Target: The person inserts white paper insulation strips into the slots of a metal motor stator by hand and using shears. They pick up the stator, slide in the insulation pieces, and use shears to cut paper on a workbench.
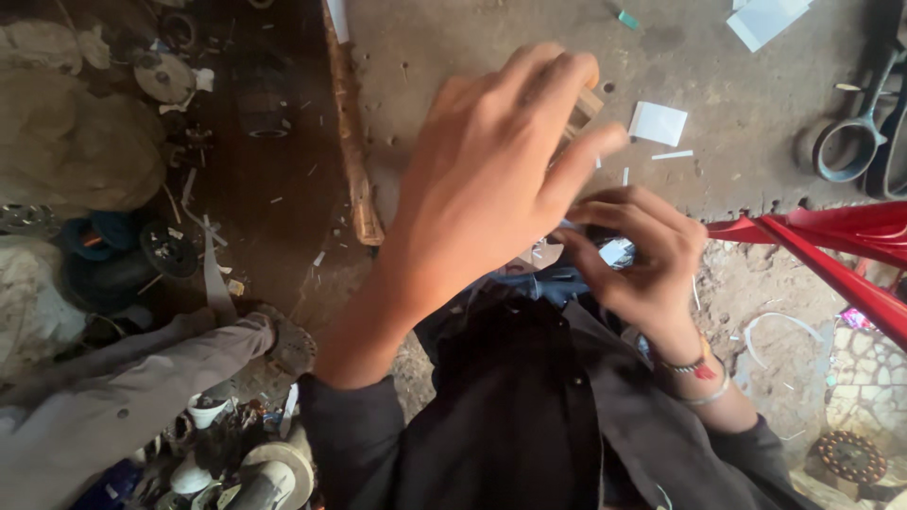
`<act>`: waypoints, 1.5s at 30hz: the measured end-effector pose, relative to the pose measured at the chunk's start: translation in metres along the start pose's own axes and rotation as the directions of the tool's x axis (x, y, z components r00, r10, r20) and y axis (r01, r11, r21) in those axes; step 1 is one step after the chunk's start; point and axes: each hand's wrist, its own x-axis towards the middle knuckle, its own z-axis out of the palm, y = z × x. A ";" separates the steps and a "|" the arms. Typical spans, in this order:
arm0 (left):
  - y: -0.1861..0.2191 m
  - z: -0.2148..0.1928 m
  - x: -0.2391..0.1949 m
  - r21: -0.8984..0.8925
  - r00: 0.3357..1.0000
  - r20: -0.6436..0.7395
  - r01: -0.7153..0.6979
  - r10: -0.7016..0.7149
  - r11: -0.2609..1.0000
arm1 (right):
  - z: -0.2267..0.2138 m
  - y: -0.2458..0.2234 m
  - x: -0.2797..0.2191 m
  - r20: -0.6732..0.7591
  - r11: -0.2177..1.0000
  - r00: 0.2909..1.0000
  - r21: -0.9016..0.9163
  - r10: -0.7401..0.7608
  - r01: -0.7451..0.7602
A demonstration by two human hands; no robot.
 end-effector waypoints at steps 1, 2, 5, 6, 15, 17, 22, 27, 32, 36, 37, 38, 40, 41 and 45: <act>0.000 -0.003 -0.002 -0.036 0.995 0.086 0.055 -0.052 0.998 | 0.003 0.000 0.002 0.019 1.000 1.000 -0.010 0.002 -0.002; 0.000 -0.007 -0.005 -0.055 0.997 0.054 0.054 -0.051 0.997 | 0.006 0.000 0.002 0.017 1.000 0.999 -0.013 -0.027 0.027; 0.003 -0.022 -0.025 -0.087 0.998 -0.038 0.053 -0.057 0.995 | 0.015 0.001 0.003 0.017 0.994 0.994 -0.006 -0.112 0.112; 0.004 -0.025 -0.033 -0.083 0.996 -0.066 0.055 -0.061 0.995 | 0.018 0.002 0.004 0.019 0.990 0.990 0.006 -0.138 0.137; -0.014 -0.027 -0.086 -0.502 0.921 -0.124 0.262 -0.368 0.824 | 0.036 -0.009 0.002 0.023 0.988 0.988 -0.001 -0.155 0.156; -0.017 -0.030 -0.090 -0.557 0.900 -0.063 0.327 -0.431 0.764 | 0.041 -0.016 0.001 0.008 0.995 0.995 0.021 -0.098 0.098; -0.019 -0.036 -0.093 -0.509 0.883 0.113 0.446 -0.456 0.736 | 0.053 -0.032 0.002 -0.018 0.996 0.997 -0.042 -0.075 0.074; -0.027 -0.033 -0.093 -0.594 0.874 0.231 0.475 -0.427 0.650 | 0.034 -0.033 0.004 0.059 0.993 0.992 0.045 -0.110 0.107; -0.032 -0.029 -0.101 -0.619 0.885 0.218 0.451 -0.411 0.643 | 0.037 -0.021 0.005 0.075 0.986 0.984 -0.035 -0.163 0.166; -0.034 -0.029 -0.104 -0.636 0.882 0.223 0.454 -0.415 0.624 | 0.041 -0.014 0.004 0.025 0.983 0.984 -0.034 -0.179 0.179; -0.034 -0.029 -0.102 -0.637 0.883 0.220 0.453 -0.415 0.624 | 0.039 -0.014 0.005 0.007 0.986 0.986 -0.038 -0.164 0.164; -0.033 -0.029 -0.101 -0.636 0.886 0.215 0.447 -0.411 0.629 | 0.040 -0.013 0.005 -0.002 0.988 0.989 -0.033 -0.148 0.147; -0.032 -0.029 -0.099 -0.640 0.891 0.207 0.435 -0.403 0.634 | 0.043 -0.010 0.005 -0.019 0.994 0.994 -0.026 -0.109 0.108; -0.030 -0.030 -0.100 -0.643 0.893 0.203 0.431 -0.401 0.634 | 0.046 -0.008 0.005 -0.025 0.994 0.995 -0.043 -0.097 0.096; -0.029 -0.030 -0.099 -0.646 0.892 0.207 0.433 -0.402 0.629 | 0.051 -0.001 0.007 -0.025 0.987 0.991 -0.098 -0.129 0.126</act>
